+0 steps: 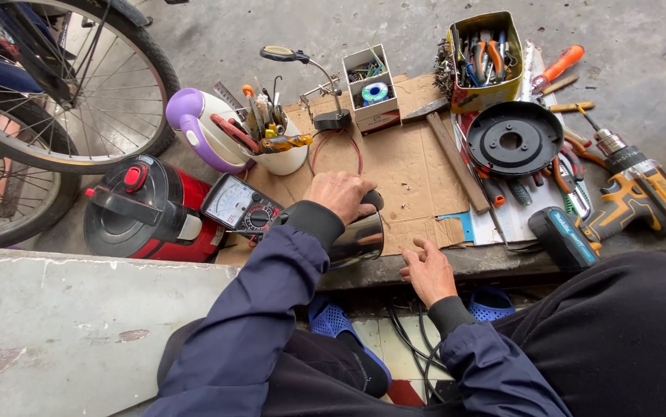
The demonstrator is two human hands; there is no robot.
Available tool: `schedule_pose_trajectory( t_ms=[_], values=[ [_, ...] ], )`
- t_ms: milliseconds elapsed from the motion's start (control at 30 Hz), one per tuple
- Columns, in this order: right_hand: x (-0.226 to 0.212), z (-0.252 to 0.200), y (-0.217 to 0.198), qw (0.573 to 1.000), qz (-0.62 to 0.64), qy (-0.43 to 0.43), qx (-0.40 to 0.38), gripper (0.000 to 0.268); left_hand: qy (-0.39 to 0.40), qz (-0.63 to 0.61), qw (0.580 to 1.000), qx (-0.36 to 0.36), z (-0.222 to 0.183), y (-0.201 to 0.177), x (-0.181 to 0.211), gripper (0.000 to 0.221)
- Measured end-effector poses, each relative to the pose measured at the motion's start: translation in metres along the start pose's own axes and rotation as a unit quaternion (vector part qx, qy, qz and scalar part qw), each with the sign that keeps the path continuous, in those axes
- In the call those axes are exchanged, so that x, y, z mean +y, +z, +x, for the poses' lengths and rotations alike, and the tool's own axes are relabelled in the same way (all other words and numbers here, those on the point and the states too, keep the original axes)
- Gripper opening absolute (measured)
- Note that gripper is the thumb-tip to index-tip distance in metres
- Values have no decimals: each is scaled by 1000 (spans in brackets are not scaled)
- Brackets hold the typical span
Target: Repairing an electrical heating element by manipulating wires with pliers and testing with a multimeter.
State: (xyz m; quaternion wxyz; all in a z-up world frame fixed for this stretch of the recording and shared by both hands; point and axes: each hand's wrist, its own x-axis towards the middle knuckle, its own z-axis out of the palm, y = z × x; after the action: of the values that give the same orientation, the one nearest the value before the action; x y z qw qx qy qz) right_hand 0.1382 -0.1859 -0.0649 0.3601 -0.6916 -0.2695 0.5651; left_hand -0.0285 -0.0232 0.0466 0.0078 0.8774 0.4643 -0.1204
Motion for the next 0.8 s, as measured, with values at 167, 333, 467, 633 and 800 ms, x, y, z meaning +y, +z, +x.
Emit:
schedule_pose_trajectory(
  t_ms=[167, 333, 467, 633, 800],
  values=[
    [-4, -3, 1, 999, 45, 6, -5, 63, -9, -27, 999, 27, -23, 2, -10, 45],
    [-44, -30, 4, 980, 188, 67, -3, 70, -84, -153, 979, 103, -83, -17, -11, 58],
    [-82, -54, -1, 949, 302, 27, -85, 75, -185, -343, 907, 159, -128, -23, 8, 57],
    [-116, -76, 5, 930, 360, 18, -70, 79, -263, -474, 815, 205, -154, -7, 23, 57],
    [-107, -71, 12, 941, 331, -7, -66, 68, -313, -450, 785, 290, -153, 28, 33, 51]
  ],
)
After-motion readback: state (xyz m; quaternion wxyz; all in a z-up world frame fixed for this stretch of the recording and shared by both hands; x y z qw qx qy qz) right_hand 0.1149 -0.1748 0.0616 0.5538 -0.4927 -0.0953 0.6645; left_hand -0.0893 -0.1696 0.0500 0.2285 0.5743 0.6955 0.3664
